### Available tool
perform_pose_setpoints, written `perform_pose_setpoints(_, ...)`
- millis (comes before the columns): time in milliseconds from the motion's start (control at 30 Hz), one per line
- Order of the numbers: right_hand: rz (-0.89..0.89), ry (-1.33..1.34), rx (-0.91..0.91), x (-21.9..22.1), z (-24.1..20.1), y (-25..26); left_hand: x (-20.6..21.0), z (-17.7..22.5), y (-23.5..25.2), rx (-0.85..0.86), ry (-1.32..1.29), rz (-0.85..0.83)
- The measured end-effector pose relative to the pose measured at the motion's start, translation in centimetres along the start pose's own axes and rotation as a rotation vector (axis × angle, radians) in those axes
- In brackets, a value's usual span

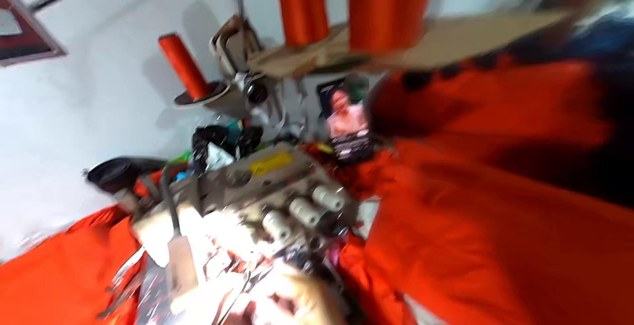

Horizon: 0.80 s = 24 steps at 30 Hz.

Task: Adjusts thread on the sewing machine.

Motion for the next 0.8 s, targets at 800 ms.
perform_pose_setpoints(800, -0.066, -0.258, -0.136, 1.5, -0.9, -0.1, -2.0, -1.9, -1.1, -0.16, -0.298, 0.105)
Point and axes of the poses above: each hand's wrist, its own y-axis towards the middle knuckle, its own x-axis out of the palm, z = x × y, the point moved 9 cm from there along y, towards the middle knuckle, and after that the axes turned 2 degrees about x, right-handed, at the moved point
